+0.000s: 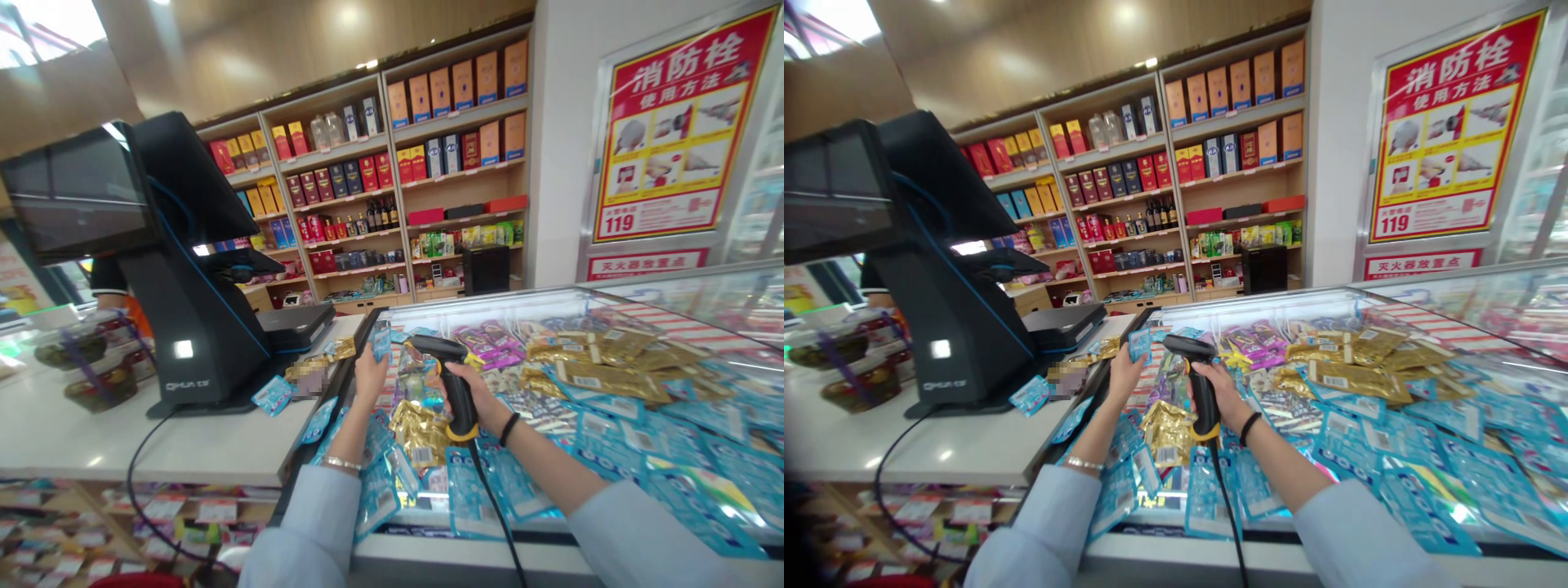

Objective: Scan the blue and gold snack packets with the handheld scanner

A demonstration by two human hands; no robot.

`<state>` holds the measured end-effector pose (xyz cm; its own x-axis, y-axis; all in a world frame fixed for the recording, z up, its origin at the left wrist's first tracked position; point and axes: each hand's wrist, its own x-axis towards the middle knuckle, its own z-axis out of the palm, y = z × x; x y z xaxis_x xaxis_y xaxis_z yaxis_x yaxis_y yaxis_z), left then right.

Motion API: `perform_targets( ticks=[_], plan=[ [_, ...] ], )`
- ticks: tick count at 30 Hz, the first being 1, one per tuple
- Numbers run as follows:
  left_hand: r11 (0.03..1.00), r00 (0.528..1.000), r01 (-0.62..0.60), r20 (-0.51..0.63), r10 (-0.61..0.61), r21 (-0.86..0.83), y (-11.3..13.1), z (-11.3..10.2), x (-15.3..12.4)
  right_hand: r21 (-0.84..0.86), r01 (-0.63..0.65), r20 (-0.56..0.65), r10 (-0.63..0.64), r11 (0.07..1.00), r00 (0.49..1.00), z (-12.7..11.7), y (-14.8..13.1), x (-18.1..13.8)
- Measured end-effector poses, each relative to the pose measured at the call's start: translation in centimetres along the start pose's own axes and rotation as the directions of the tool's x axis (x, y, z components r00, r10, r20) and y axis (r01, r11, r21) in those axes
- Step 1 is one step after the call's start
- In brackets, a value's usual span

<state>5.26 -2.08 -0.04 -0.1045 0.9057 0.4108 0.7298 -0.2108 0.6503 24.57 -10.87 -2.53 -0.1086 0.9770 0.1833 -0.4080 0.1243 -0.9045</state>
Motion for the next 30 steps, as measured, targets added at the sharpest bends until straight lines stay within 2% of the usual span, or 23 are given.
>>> perform_targets(
  ticks=[10,18,20,22,24,26,28,30],
  plan=[
    [0.999,1.0,-0.007,0.0,0.007,0.033,0.5,-0.2,-0.1,-0.032,-0.012,0.063,0.014,0.999,0.998,0.1,0.1,-0.1],
    [0.997,1.0,-0.017,0.025,0.015,0.081,-0.1,0.1,0.2,-0.025,-0.02,0.061,0.022,0.999,0.998,-0.1,0.3,0.0],
    [0.999,0.998,-0.015,0.058,0.013,0.041,-0.3,0.4,0.3,-0.018,-0.018,0.056,0.019,1.0,0.998,-0.1,0.4,0.0],
    [0.99,0.991,0.045,0.13,-0.027,-0.131,-0.4,0.8,0.4,-0.001,-0.012,0.045,0.012,1.0,0.999,-0.1,0.4,0.1],
    [0.897,0.966,0.189,0.239,-0.096,-0.4,-0.3,1.1,0.4,0.019,-0.012,0.037,0.012,1.0,0.999,-0.1,0.1,0.3],
    [0.723,0.933,0.33,0.328,-0.15,-0.607,0.1,1.2,0.5,0.039,-0.008,0.031,0.007,0.999,0.999,-0.2,-0.4,0.4],
    [0.604,0.922,0.379,0.344,-0.179,-0.701,0.8,1.1,0.4,0.071,0.006,0.026,-0.008,0.997,1.0,-0.4,-1.4,0.5],
    [0.565,0.929,0.369,0.309,-0.203,-0.738,1.7,0.9,0.3,0.133,0.034,0.015,-0.036,0.99,0.999,-0.9,-2.7,0.4]
  ],
)
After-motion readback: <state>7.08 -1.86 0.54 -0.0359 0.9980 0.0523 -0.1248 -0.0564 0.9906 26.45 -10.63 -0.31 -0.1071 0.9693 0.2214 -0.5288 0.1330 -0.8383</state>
